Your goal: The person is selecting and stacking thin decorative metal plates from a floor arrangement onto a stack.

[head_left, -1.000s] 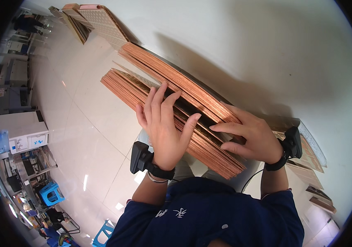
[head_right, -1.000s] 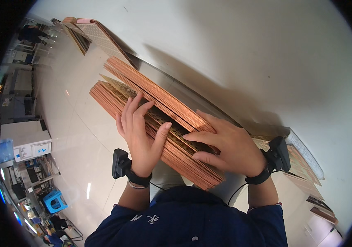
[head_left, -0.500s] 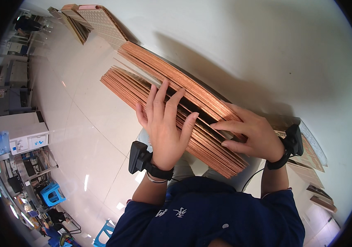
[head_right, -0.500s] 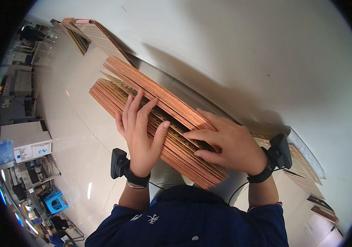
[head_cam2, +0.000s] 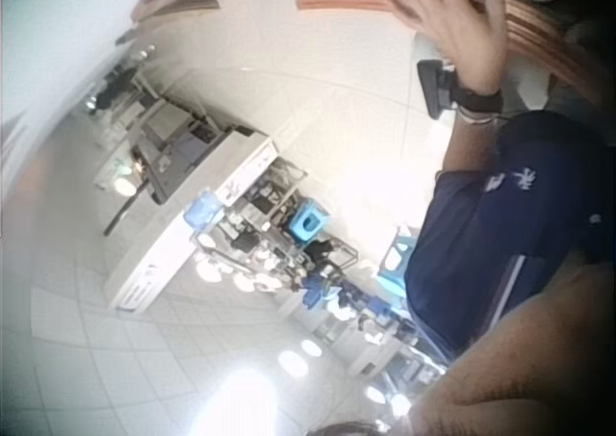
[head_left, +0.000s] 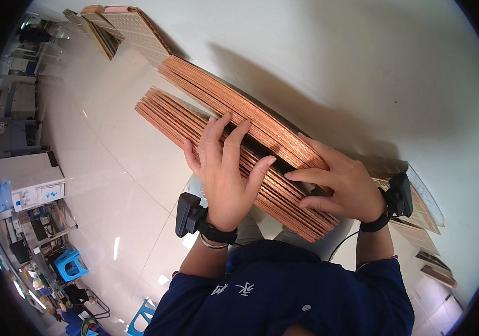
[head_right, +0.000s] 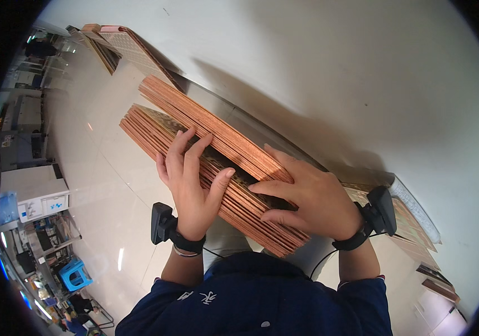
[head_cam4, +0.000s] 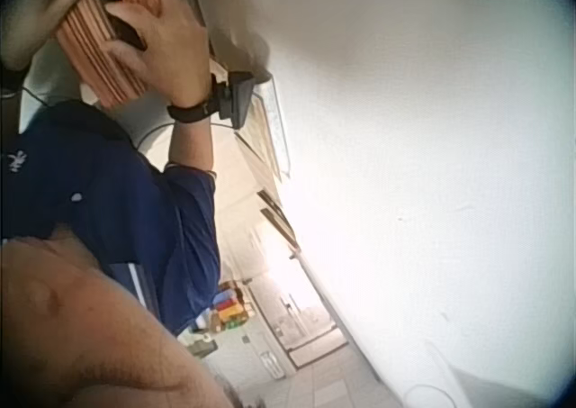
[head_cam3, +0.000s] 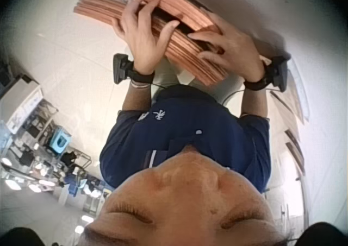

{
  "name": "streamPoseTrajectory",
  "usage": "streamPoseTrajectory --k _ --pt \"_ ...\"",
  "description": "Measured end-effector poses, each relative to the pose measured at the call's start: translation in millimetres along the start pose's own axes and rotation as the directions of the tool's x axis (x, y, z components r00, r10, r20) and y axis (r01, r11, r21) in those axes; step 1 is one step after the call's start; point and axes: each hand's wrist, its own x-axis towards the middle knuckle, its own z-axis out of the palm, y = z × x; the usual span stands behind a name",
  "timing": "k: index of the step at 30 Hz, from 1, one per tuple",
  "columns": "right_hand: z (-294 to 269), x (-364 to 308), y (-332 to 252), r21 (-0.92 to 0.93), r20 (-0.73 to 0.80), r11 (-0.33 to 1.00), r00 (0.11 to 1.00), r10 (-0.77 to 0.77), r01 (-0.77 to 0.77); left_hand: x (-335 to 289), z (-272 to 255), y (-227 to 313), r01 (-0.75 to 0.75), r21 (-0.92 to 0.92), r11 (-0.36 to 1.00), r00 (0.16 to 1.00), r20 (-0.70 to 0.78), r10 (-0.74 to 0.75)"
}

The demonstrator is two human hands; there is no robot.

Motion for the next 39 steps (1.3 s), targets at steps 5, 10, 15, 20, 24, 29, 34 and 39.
streamPoseTrajectory --k 5,10,15,20,24,29,34,39 --pt "-1.0 1.4 0.8 -0.011 0.025 1.000 1.000 0.013 -0.013 2.1 0.1 -0.5 -0.015 -0.003 1.000 1.000 -0.008 0.015" --pt "-2.1 0.6 4.5 0.004 0.023 1.000 1.000 0.013 -0.013 2.3 0.7 -0.6 -0.021 -0.003 1.000 1.000 0.012 0.021" --pt "-2.1 0.1 7.0 0.010 0.017 1.000 1.000 0.010 -0.010 2.3 -3.3 1.4 -0.018 0.008 1.000 0.998 0.068 0.017" --pt "-1.6 1.9 5.3 0.008 0.009 1.000 1.000 0.029 -0.029 2.4 -3.4 0.5 -0.032 0.014 0.999 0.997 0.066 0.031" --pt "-1.2 3.0 4.8 0.071 0.000 0.996 0.998 0.057 -0.056 3.1 -3.3 1.6 -0.025 0.003 1.000 0.999 0.041 0.025" --pt "-3.3 2.1 7.9 -0.013 0.023 1.000 1.000 0.019 -0.019 2.1 -1.8 0.2 -0.027 0.025 0.999 0.999 0.048 0.026" --pt "-4.7 3.8 4.3 -0.013 0.001 1.000 1.000 0.015 -0.015 2.3 -0.9 -1.6 -0.027 0.025 0.999 0.999 0.044 0.026" --pt "-7.3 5.3 3.7 -0.004 0.039 0.998 0.997 0.069 -0.069 3.7 -1.8 0.4 -0.032 0.039 0.999 0.997 0.067 0.029"
